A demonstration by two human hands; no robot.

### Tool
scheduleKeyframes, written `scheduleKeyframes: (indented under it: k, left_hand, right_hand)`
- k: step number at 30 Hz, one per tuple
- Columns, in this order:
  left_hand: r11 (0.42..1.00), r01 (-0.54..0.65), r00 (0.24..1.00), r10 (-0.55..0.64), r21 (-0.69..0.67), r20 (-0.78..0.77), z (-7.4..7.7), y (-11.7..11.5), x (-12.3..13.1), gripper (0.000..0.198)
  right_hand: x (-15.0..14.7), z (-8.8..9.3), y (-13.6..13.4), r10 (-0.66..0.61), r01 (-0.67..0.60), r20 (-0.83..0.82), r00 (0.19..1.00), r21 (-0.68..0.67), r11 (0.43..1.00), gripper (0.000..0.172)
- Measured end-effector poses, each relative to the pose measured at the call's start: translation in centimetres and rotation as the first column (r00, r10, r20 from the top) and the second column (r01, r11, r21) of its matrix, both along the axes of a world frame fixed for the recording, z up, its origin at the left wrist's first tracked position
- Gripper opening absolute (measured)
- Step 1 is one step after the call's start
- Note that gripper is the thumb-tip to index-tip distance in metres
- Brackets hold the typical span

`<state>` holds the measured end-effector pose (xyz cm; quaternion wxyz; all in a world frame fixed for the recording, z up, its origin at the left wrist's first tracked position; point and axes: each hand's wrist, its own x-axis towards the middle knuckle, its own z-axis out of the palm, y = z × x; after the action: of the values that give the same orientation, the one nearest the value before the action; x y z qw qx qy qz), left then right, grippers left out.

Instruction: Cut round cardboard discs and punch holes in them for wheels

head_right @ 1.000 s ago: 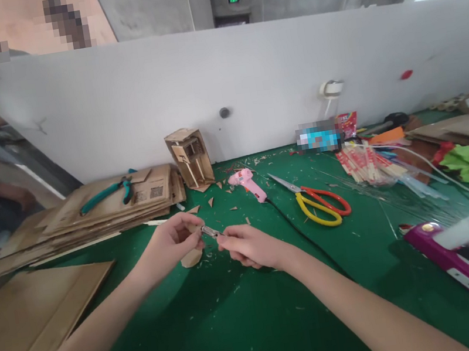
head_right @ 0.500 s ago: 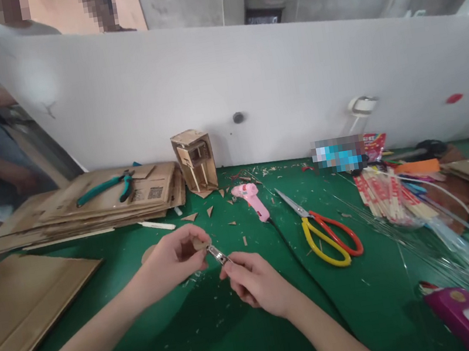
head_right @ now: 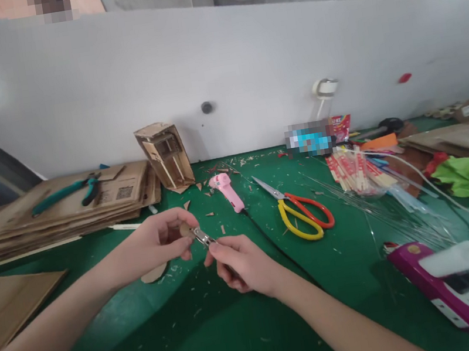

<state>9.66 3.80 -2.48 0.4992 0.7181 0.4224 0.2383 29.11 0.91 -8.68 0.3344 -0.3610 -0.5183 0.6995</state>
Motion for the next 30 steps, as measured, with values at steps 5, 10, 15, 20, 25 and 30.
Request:
scheduleKeyframes:
  k: [5,10,15,20,25,30]
  left_hand:
    - [0.996,0.077,0.996,-0.075,0.047,-0.042,0.3,-0.5,-0.5,0.027]
    - [0.997,0.014,0.999,-0.011,0.074,-0.038,-0.5,-1.1,-0.9,0.033]
    - [0.997,-0.028,0.998,0.032,0.07,-0.052,-1.8,-0.7,-1.4,0.036]
    - [1.0,0.004,1.0,-0.003,0.014,-0.009,-2.0,-0.6,-1.5,0.032]
    - [0.999,0.028,0.999,-0.029,0.014,0.018,-2.1,-0.8,-1.5,0.029]
    - [0.999,0.034,0.998,-0.034,-0.012,0.055,-2.9,-0.7,-1.5,0.032]
  right_hand:
    - [0.9,-0.2,0.2,0.074,-0.074,0.012,0.997,0.021,0.997,0.036]
    - [1.0,-0.1,0.2,0.095,-0.095,0.021,0.995,-0.009,0.995,0.031]
    - [1.2,0.4,0.2,0.043,-0.043,0.098,0.994,-0.005,0.999,0.03]
    - [1.7,0.4,0.5,0.055,-0.057,0.141,0.989,0.013,0.998,0.032]
    - [1.9,0.1,0.5,0.07,-0.074,0.132,0.989,0.03,0.997,0.031]
    - [1.7,0.3,0.5,0.076,-0.084,0.159,0.984,0.046,0.995,0.031]
